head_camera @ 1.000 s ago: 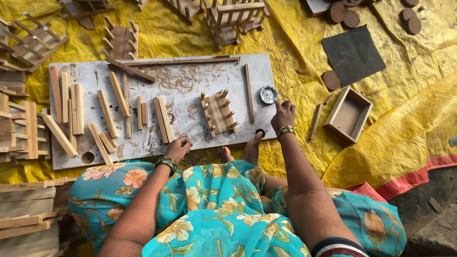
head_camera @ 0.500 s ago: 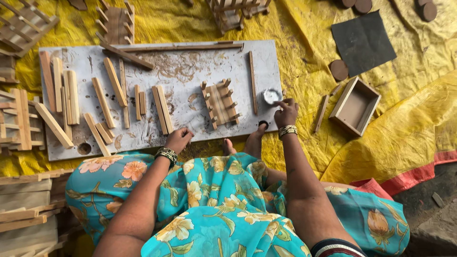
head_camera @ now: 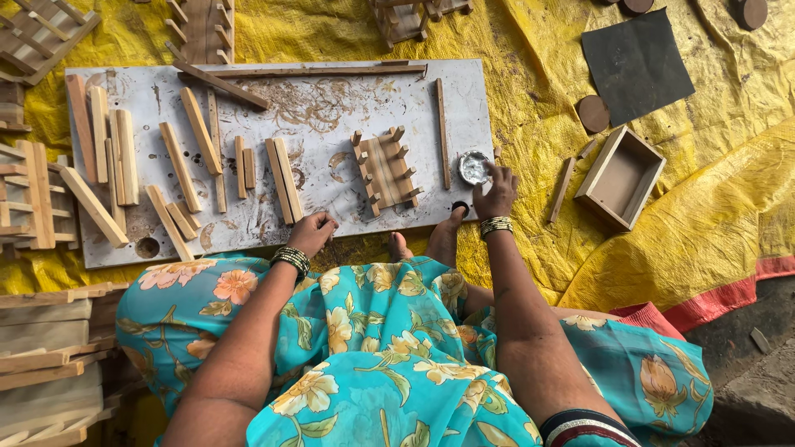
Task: The person sits on the ground assembling small wooden furniture pieces. They pick wooden sticks and slats from a board, apply glue from a small metal dish, and press the pieces into a slatted wooden frame, adding parts one at a time to build up the assembly.
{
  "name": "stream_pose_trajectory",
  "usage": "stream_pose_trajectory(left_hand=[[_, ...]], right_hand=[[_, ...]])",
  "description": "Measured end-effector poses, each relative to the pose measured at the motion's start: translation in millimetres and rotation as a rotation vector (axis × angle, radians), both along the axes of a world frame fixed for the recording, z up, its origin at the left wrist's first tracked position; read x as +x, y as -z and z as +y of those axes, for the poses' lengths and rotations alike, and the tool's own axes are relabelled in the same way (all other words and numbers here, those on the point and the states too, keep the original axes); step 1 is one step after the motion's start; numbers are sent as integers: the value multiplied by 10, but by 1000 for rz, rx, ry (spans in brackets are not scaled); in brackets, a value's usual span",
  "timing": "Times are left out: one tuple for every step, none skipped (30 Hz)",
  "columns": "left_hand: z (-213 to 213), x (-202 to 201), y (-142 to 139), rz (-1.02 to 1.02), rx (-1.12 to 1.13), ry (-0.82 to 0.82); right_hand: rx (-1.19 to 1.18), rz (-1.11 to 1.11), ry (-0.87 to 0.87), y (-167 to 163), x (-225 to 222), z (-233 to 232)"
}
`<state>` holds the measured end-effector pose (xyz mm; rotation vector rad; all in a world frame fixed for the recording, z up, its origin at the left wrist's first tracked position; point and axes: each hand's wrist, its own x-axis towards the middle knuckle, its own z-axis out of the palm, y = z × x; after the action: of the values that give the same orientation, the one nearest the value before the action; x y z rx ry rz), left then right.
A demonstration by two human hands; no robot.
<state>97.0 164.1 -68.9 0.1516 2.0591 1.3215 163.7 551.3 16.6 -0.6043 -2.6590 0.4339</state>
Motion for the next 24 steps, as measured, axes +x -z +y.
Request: stream_pose_trajectory(left_hand=[[6,-2,-26,7,-18,-4],[13,-6,-54,16,-35,-8],[16,-14,-85,27,-51,-14],[13,-19,-116,41,-31,-20],[11,-15,-146,53,-11,-23],[5,-16,-178,67,9,-27],[-4,2,-207,115,26,-17],[-13,2,-240,167,44,-7],[-26,24,-272,216,62,5],[-33,44,-306,209,60,47],[-40,55,-343,205,60,89],[-41,82,-378,201,58,130],[-38,99,-417,95,125,156],[-31,133,-451,-13,191,183],[-15,153,-494,-116,259,212],[-4,184,-529,-142,257,263],[4,234,-554,-168,253,317],[9,280,-579,-191,247,372],[5,333,-605,-189,216,394],[-9,400,-627,-190,183,417],[-19,459,-652,-188,151,441],[-47,520,-679,-24,89,511],[-81,584,-708,138,28,578],[-88,642,-742,298,-33,643]], right_hand=[[-17,25,13,4,-12,25],[-13,46,9,-9,-27,62],[-8,71,4,-47,-58,109],[-5,93,-2,-100,-83,154],[54,136,-22,-210,-118,224],[112,180,-43,-339,-168,269],[123,207,-91,-452,-168,335],[136,239,-140,-593,-177,436],[120,226,-153,-728,-158,498],[107,214,-164,-886,-120,550],[95,205,-176,-1043,-74,585],[-30,142,-200,-1191,13,611],[-154,83,-227,-1326,105,623],[-278,22,-255,-1423,221,606],[-383,13,-298,-1500,336,581],[-487,5,-341,-1566,465,565],[-591,-4,-385,-1608,606,548],[-694,31,-397,-1624,747,523],[-797,67,-410,-1617,897,490],[-901,100,-422,-1605,1037,472],[-948,108,-401,-1600,1150,467],[-997,116,-380,-1589,1244,457],[-1046,123,-358,-1587,1315,454],[-1110,166,-335,-1593,1361,445]])
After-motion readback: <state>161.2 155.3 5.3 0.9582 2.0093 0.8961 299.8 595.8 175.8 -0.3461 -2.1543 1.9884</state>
